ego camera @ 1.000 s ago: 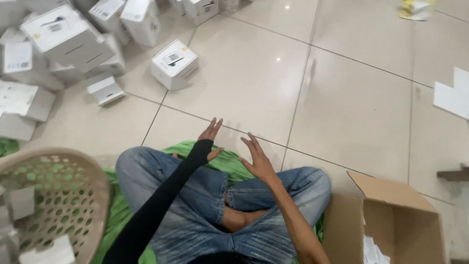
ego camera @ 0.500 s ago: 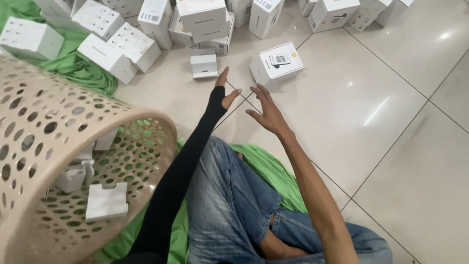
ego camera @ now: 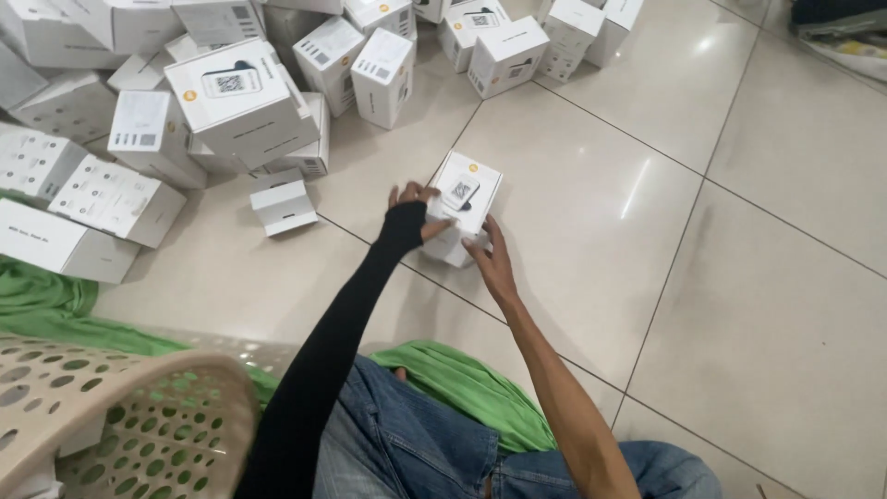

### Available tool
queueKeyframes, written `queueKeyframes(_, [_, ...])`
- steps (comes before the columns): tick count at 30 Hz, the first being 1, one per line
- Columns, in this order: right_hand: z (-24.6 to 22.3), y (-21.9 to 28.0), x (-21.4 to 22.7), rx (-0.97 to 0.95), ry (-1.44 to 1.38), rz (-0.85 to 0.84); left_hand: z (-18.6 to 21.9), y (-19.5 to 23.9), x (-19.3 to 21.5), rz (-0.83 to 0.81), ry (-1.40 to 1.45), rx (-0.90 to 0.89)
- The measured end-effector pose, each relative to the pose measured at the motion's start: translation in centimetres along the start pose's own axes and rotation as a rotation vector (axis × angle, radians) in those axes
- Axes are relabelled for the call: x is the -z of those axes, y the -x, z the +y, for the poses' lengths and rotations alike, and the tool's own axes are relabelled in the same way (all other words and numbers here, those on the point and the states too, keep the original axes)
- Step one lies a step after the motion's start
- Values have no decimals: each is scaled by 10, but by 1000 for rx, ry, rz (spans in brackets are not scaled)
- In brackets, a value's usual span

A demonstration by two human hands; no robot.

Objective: The person sits on the floor and packs small white boxes. They take folded papers from a large cardboard box, place them inside the small white boxes, close the lids, and then toss the packed boxes into a nearby plastic basket.

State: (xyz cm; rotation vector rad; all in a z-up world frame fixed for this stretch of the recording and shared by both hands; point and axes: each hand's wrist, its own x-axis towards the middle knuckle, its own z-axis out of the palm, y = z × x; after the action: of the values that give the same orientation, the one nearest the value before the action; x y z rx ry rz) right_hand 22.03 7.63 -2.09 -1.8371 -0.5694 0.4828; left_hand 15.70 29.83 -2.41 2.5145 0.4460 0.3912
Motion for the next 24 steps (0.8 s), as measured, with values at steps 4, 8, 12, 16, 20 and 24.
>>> queueKeyframes(4, [24,97,66,-115,40,192,94,100,-9,-462,195,20])
queueKeyframes(8, [21,203,111,-297,73,147,178,194,-21,-591,-102,-161])
queueKeyframes(12, [55,273,137,-416,15,171,213,255,-20,-457,-106,-199])
queueKeyframes(16, [99,306,161,-307,-154,140,211,262,-2,-594,83,-205])
queueKeyframes(20, [96,319,157,-273,2,142,230,189,35,-603,583,-170])
queueKeyframes(24, [36,315,141,-163,-66,210,226,111,17,-306,979,-4])
